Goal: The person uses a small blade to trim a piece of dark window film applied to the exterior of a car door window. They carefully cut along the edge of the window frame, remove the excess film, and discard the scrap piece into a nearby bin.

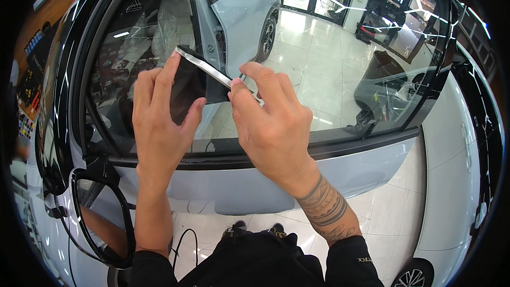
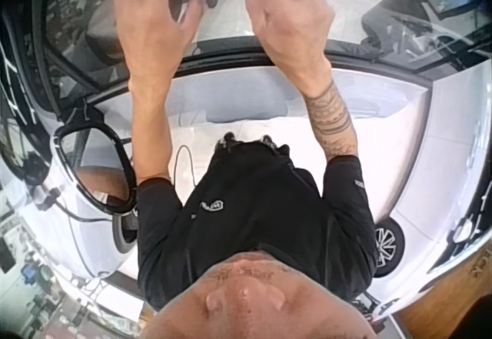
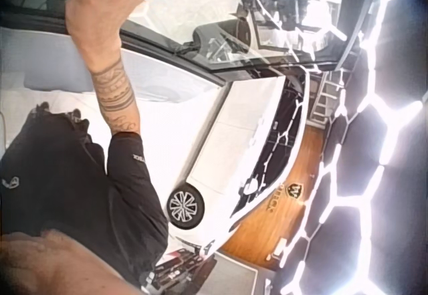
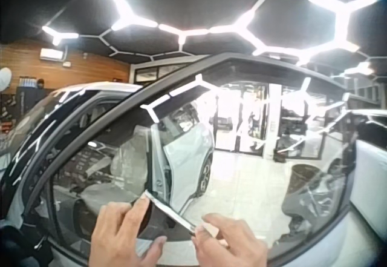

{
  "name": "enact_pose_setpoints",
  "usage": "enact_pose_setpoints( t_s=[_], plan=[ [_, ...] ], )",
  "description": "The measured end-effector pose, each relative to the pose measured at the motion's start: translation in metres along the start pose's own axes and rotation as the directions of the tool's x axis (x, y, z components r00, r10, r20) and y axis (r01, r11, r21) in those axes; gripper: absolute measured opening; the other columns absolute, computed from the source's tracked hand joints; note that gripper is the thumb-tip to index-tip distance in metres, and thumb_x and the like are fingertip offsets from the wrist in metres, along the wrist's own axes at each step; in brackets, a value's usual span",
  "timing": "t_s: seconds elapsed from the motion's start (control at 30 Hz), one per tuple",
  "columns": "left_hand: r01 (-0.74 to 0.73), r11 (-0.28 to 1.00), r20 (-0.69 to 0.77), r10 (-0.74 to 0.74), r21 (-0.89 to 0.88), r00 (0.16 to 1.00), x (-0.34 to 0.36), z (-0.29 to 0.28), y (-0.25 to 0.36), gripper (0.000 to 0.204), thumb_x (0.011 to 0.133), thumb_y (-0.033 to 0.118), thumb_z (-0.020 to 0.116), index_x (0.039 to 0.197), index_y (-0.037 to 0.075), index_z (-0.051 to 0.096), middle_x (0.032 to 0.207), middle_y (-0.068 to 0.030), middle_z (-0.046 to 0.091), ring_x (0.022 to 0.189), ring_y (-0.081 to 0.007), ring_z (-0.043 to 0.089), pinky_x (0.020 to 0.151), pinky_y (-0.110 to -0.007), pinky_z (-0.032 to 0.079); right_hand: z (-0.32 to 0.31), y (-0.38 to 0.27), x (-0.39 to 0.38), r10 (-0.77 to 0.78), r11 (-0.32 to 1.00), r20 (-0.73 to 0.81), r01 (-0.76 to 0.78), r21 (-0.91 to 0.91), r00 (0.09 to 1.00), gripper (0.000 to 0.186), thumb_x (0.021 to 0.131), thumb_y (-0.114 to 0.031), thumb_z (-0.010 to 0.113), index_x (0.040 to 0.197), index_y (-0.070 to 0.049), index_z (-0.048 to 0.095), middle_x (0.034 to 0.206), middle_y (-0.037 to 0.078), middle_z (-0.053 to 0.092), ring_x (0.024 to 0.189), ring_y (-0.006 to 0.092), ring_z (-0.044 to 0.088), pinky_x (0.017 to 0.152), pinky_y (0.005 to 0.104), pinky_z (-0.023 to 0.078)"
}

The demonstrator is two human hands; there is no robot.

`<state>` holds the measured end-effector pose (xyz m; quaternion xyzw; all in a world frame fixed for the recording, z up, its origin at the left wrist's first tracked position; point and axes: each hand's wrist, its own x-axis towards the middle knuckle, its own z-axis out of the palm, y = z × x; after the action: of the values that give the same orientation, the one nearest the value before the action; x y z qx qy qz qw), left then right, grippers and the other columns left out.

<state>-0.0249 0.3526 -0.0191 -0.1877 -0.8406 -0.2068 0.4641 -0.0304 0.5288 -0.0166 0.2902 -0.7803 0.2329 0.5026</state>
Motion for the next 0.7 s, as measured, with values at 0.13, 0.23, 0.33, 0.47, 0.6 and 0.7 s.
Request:
enact_pose_setpoints(
  t_s=[0.13,0.23,0.33,0.47,0.6,0.7],
  plan=[
    [0.011,1.0,0.006,-0.011,0.008,1.0,0.001,-0.002,0.002,0.074,0.067,0.007,0.077,0.136,0.006,0.049,0.098,-0.0087,0.048,0.085,-0.0247,0.048,0.074,-0.037,0.041,-0.003,-0.004,0.002,0.036,0.999,0.024,-0.037,0.027,0.999,0.018,0.071,-0.001,0.074,0.087,-0.003,0.064,0.104,0.007,0.061,0.069,0.0191,0.054,0.046,0.0294,0.043],
    [0.009,1.0,0.002,-0.009,0.019,1.0,0.002,-0.003,0.003,0.074,0.067,0.007,0.077,0.136,0.005,0.049,0.098,-0.0088,0.048,0.085,-0.0247,0.048,0.075,-0.037,0.042,-0.005,-0.005,0.003,0.056,0.997,0.038,-0.058,0.051,0.998,0.018,0.072,-0.001,0.074,0.086,-0.003,0.064,0.105,0.008,0.061,0.068,0.019,0.054,0.047,0.0296,0.043],
    [0.005,1.0,-0.002,-0.005,0.01,1.0,0.002,0.0,0.004,0.074,0.067,0.007,0.077,0.136,0.005,0.049,0.097,-0.009,0.048,0.084,-0.0248,0.048,0.076,-0.038,0.042,-0.006,-0.004,0.002,0.08,0.994,0.051,-0.083,0.07,0.995,0.017,0.072,0.0,0.073,0.086,-0.002,0.065,0.105,0.009,0.061,0.066,0.0191,0.054,0.048,0.0303,0.043],
    [-0.003,1.0,-0.005,0.003,0.014,1.0,0.003,-0.002,0.005,0.074,0.066,0.006,0.077,0.135,0.005,0.049,0.097,-0.0094,0.048,0.084,-0.0252,0.048,0.076,-0.038,0.043,-0.012,-0.003,0.001,0.094,0.992,0.068,-0.1,0.083,0.993,0.016,0.073,0.0,0.072,0.087,-0.001,0.065,0.106,0.01,0.062,0.063,0.0191,0.053,0.049,0.0308,0.044],
    [0.022,1.0,0.026,-0.022,-0.005,0.999,0.003,-0.006,0.008,0.077,0.067,0.001,0.077,0.138,0.007,0.048,0.1,-0.0128,0.051,0.091,-0.0292,0.052,0.08,-0.038,0.045,-0.02,-0.001,-0.004,0.108,0.991,0.079,-0.113,0.069,0.991,0.015,0.073,0.0,0.072,0.087,-0.001,0.065,0.105,0.011,0.063,0.061,0.0189,0.053,0.05,0.0306,0.044],
    [0.021,1.0,0.024,-0.021,0.0,1.0,0.002,-0.007,0.006,0.08,0.067,0.002,0.077,0.14,0.008,0.046,0.1,-0.0126,0.051,0.09,-0.0292,0.051,0.079,-0.038,0.045,-0.03,0.002,-0.007,0.09,0.995,0.088,-0.094,0.036,0.992,0.014,0.075,0.002,0.071,0.087,0.0,0.065,0.105,0.011,0.063,0.06,0.0192,0.053,0.051,0.0302,0.045]
  ],
)
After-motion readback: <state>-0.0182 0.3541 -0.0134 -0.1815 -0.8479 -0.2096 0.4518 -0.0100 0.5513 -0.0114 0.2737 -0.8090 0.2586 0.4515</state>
